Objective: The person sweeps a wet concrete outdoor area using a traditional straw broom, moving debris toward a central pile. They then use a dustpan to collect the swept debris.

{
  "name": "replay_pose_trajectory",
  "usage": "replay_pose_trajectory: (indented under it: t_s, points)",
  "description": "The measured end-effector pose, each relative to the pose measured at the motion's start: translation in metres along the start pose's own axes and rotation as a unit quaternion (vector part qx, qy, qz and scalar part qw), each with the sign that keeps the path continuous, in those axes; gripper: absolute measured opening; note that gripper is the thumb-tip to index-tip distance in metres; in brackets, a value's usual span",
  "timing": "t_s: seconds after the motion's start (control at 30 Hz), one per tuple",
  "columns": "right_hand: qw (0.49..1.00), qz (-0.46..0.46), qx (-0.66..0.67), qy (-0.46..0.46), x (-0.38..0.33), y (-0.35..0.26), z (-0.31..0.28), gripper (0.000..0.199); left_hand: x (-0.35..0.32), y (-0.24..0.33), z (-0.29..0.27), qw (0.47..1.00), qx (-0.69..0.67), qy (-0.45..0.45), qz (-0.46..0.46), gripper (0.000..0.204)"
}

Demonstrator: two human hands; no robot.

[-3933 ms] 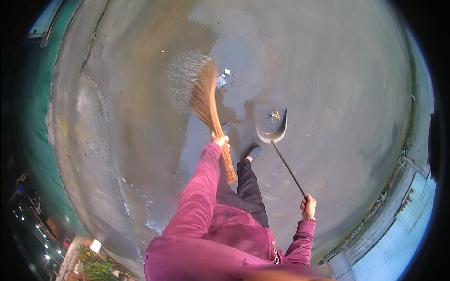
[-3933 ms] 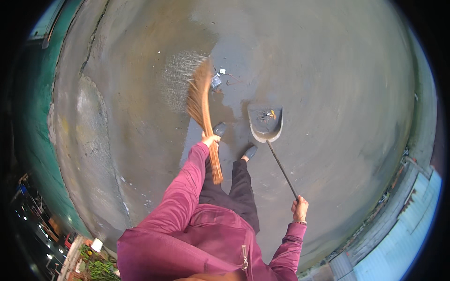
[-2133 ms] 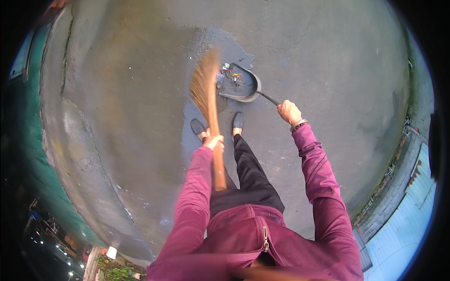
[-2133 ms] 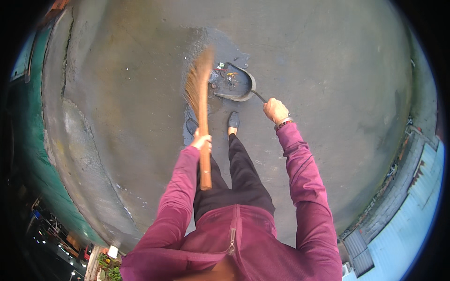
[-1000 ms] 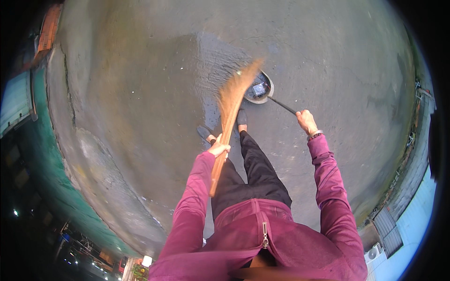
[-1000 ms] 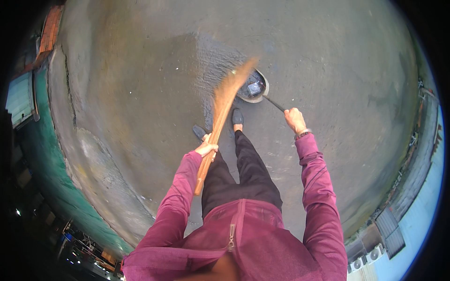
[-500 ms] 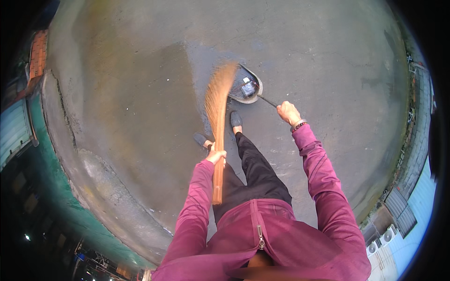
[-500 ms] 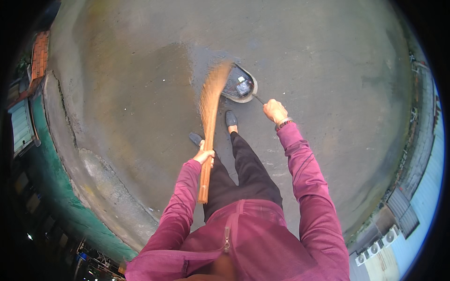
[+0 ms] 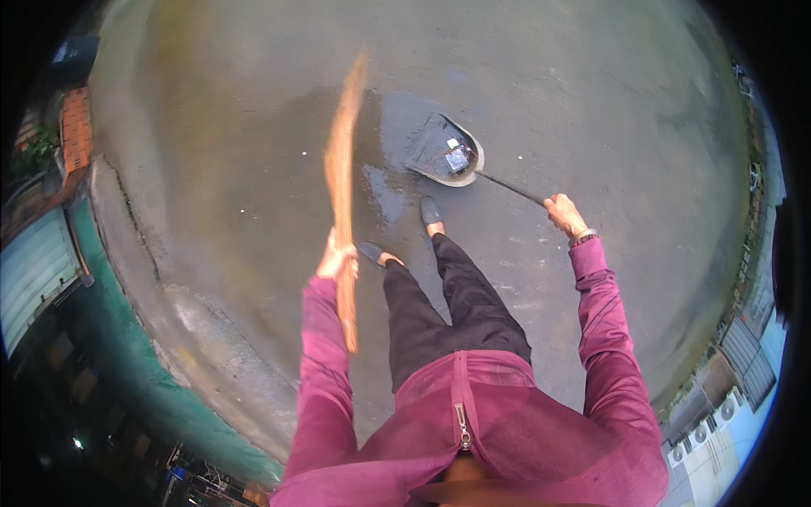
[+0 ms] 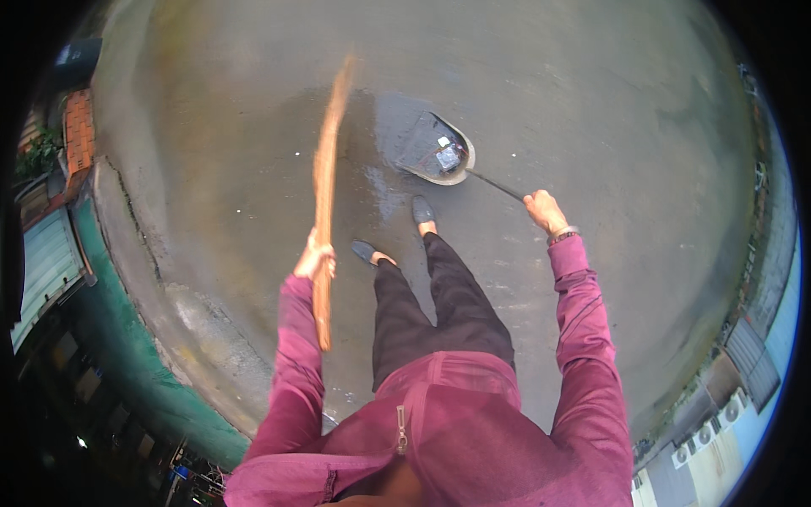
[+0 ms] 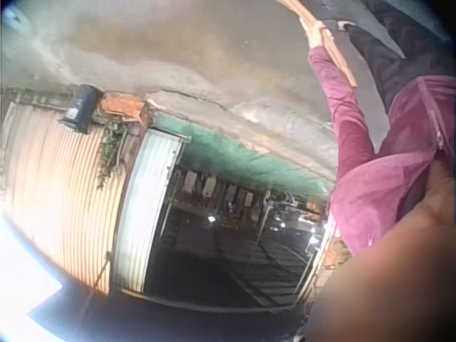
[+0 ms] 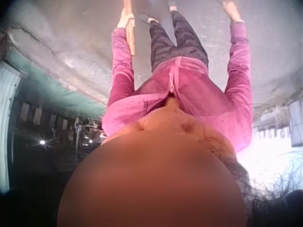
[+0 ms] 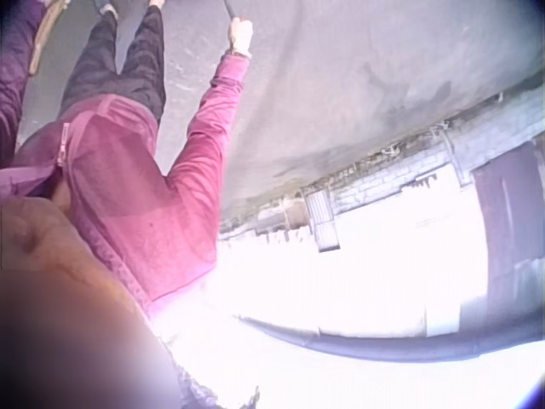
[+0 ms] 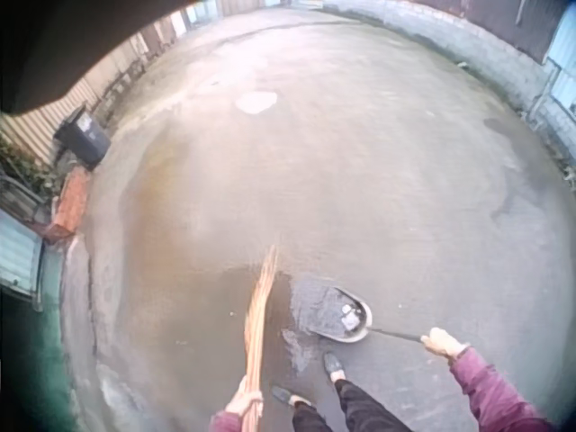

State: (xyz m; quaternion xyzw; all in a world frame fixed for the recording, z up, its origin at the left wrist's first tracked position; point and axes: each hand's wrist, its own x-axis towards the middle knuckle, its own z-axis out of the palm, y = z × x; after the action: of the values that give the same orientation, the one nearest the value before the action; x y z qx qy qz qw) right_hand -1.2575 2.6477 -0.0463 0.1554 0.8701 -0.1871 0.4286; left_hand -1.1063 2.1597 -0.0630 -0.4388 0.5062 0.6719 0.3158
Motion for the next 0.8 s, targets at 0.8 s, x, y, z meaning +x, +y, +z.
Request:
replay_pose_trajectory:
  t_s: [0.8]
  points:
    - [0.998, 0.019, -0.047, 0.038, 0.0, 0.069, 0.018, 0.037, -0.082, -0.108, 0.117, 0.989, -0.099, -0.063, -0.09, 0.084]
